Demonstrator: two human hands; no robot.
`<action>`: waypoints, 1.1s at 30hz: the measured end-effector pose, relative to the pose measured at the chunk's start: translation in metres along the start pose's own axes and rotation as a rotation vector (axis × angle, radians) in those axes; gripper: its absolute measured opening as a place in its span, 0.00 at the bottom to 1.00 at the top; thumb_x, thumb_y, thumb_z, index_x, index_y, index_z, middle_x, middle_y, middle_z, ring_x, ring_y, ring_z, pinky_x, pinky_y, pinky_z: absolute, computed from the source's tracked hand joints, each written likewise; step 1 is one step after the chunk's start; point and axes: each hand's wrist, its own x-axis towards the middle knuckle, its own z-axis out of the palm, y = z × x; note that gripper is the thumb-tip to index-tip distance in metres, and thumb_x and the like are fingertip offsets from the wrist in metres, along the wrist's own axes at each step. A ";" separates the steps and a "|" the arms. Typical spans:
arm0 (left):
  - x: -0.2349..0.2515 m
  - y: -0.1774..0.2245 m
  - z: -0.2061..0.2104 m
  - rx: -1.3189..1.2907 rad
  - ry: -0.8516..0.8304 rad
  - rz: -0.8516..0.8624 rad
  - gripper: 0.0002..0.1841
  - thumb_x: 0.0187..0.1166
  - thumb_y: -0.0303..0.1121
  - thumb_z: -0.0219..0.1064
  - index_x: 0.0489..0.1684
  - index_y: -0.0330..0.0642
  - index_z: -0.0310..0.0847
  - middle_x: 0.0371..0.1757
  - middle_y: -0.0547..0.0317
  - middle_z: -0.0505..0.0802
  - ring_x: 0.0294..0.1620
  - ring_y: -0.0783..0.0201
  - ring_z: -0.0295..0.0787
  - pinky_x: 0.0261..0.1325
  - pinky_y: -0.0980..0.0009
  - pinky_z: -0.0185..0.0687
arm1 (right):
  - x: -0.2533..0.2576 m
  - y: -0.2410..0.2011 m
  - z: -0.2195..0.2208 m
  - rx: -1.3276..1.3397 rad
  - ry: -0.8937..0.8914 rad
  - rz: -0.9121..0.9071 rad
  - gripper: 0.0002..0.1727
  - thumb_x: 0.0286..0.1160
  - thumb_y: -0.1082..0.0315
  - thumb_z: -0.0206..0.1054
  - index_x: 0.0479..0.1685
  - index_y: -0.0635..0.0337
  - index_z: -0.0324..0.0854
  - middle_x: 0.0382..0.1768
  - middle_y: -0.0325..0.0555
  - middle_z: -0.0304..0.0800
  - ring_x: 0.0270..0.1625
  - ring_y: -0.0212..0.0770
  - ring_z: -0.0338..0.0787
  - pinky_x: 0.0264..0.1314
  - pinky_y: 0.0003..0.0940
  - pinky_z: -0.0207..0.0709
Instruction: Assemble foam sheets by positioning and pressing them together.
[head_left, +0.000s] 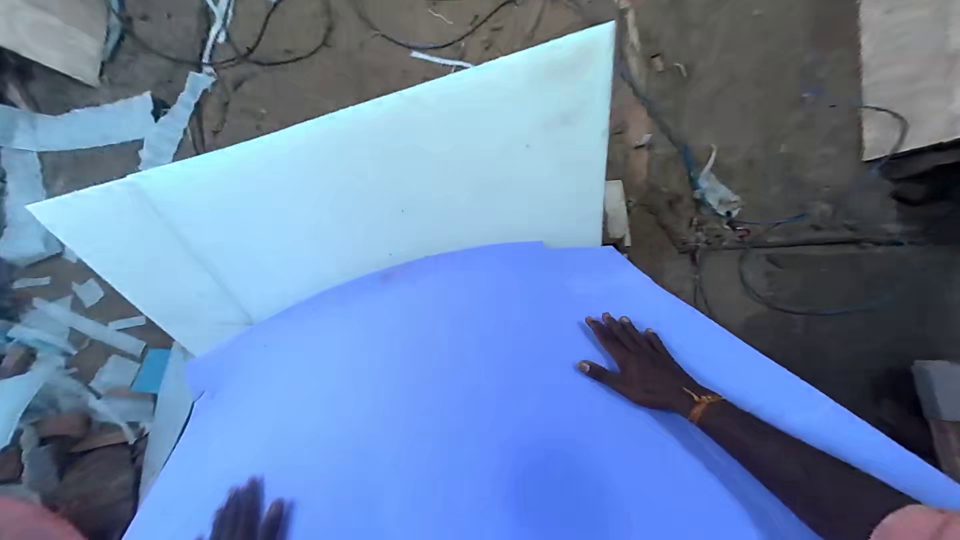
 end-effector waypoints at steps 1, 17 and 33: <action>0.025 0.009 0.006 -0.012 0.001 0.045 0.44 0.86 0.69 0.39 0.97 0.48 0.47 0.96 0.43 0.54 0.97 0.39 0.42 0.90 0.26 0.24 | 0.012 -0.010 0.005 -0.001 0.012 -0.018 0.56 0.67 0.13 0.33 0.97 0.29 0.42 0.97 0.42 0.40 0.98 0.54 0.37 0.92 0.71 0.30; 0.172 0.103 0.088 0.060 0.139 0.376 0.50 0.82 0.74 0.34 0.98 0.47 0.44 0.97 0.44 0.50 0.98 0.45 0.35 0.94 0.35 0.25 | 0.126 -0.155 0.071 -0.147 0.142 -0.446 0.48 0.78 0.22 0.30 0.98 0.32 0.40 0.97 0.49 0.34 0.97 0.60 0.32 0.92 0.73 0.24; 0.320 0.208 0.036 0.027 0.366 0.609 0.44 0.71 0.78 0.54 0.75 0.52 0.79 0.68 0.49 0.86 0.71 0.46 0.80 0.78 0.41 0.68 | 0.273 -0.239 0.030 -0.065 0.330 -0.546 0.52 0.58 0.15 0.56 0.77 0.43 0.75 0.59 0.52 0.86 0.61 0.58 0.84 0.57 0.62 0.74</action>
